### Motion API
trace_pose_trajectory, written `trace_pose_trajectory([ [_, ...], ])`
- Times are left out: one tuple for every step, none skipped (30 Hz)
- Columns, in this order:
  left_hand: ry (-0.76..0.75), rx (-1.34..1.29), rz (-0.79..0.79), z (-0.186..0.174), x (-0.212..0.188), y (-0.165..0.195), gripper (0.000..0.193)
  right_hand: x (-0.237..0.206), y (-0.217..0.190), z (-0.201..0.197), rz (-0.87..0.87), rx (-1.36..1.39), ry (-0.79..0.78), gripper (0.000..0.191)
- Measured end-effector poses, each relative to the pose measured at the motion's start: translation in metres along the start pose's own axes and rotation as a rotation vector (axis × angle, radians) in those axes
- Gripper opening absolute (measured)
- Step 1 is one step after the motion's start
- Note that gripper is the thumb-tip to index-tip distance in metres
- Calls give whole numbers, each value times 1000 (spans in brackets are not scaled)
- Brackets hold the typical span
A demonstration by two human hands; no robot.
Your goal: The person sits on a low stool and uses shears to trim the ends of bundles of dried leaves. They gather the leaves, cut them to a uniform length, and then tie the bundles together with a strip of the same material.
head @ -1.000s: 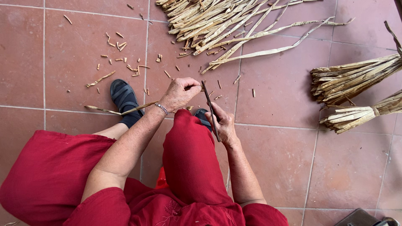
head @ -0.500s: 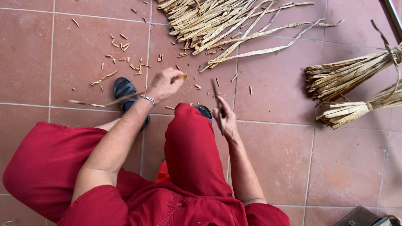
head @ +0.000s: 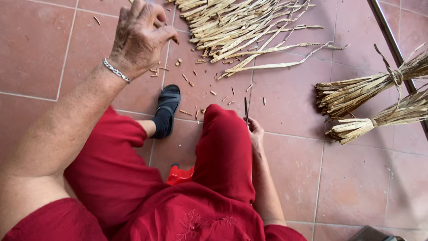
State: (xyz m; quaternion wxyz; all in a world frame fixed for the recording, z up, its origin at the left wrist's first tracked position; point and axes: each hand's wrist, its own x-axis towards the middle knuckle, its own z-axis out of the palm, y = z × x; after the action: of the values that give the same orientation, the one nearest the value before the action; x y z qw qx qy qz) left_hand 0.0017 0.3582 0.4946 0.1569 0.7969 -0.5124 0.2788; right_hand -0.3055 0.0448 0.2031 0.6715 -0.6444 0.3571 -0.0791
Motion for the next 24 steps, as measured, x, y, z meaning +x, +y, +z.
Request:
trace_pose_trajectory([
  [-24, -65, -41, 0, 0, -1, 10, 4, 2, -6, -11, 57, -51, 35],
  [-48, -125, -81, 1, 1, -4, 13, 12, -3, -12, -23, 119, -103, 35],
  [-64, -177, -115, 4, 5, -10, 16, 24, -8, -16, -46, 185, -158, 34],
  [-36, -181, -98, 8, 10, -16, 18, 38, -11, -21, -104, -39, -133, 37],
  [-14, -190, -83, 14, 15, -19, 21, 46, -12, -23, -144, -236, -90, 39],
  [0, -206, -72, 22, 19, -21, 24, 55, -17, -23, -183, -398, -58, 40],
  [16, -176, -20, 29, 23, -24, 26, 62, -22, -21, -133, -430, -49, 42],
  [31, -144, 34, 39, 29, -29, 32, 63, -25, -17, -103, -484, -35, 44],
  [52, -106, 95, 50, 35, -36, 38, 71, -31, -12, -70, -531, -25, 46],
  [11, -143, 107, 63, 39, -40, 40, 78, -38, -6, -45, -575, -33, 48],
  [-31, -185, 116, 79, 41, -41, 41, 86, -45, -1, -22, -626, -44, 50],
  [-76, -230, 121, 97, 43, -45, 43, 96, -52, 3, 0, -671, -55, 52],
  [-109, -249, 122, 117, 43, -51, 39, 112, -60, 8, 8, -723, -108, 55],
  [-146, -273, 121, 138, 41, -56, 36, 127, -66, 12, 15, -760, -157, 57],
  [-179, -295, 123, 161, 39, -62, 34, 141, -71, 17, 21, -821, -201, 59],
  [-197, -307, 152, 186, 38, -70, 27, 157, -78, 22, 12, -934, -295, 61],
  [-212, -318, 184, 215, 37, -77, 21, 175, -85, 26, 0, -1044, -389, 62],
  [-228, -333, 215, 246, 36, -85, 19, 192, -91, 32, -8, -1153, -486, 64],
  [-242, -293, 255, 279, 33, -91, 17, 205, -95, 36, 1, -1231, -552, 66],
  [-259, -255, 293, 313, 29, -96, 16, 218, -97, 39, 12, -1307, -624, 68],
  [-276, -215, 333, 347, 24, -99, 16, 230, -99, 45, 20, -1379, -699, 70],
  [-272, -251, 299, 380, 20, -99, 15, 240, -98, 51, 28, -1410, -736, 68],
  [-266, -288, 267, 414, 15, -95, 15, 248, -96, 55, 37, -1441, -768, 66],
  [-261, -328, 233, 443, 9, -90, 14, 254, -93, 59, 49, -1472, -804, 65],
])
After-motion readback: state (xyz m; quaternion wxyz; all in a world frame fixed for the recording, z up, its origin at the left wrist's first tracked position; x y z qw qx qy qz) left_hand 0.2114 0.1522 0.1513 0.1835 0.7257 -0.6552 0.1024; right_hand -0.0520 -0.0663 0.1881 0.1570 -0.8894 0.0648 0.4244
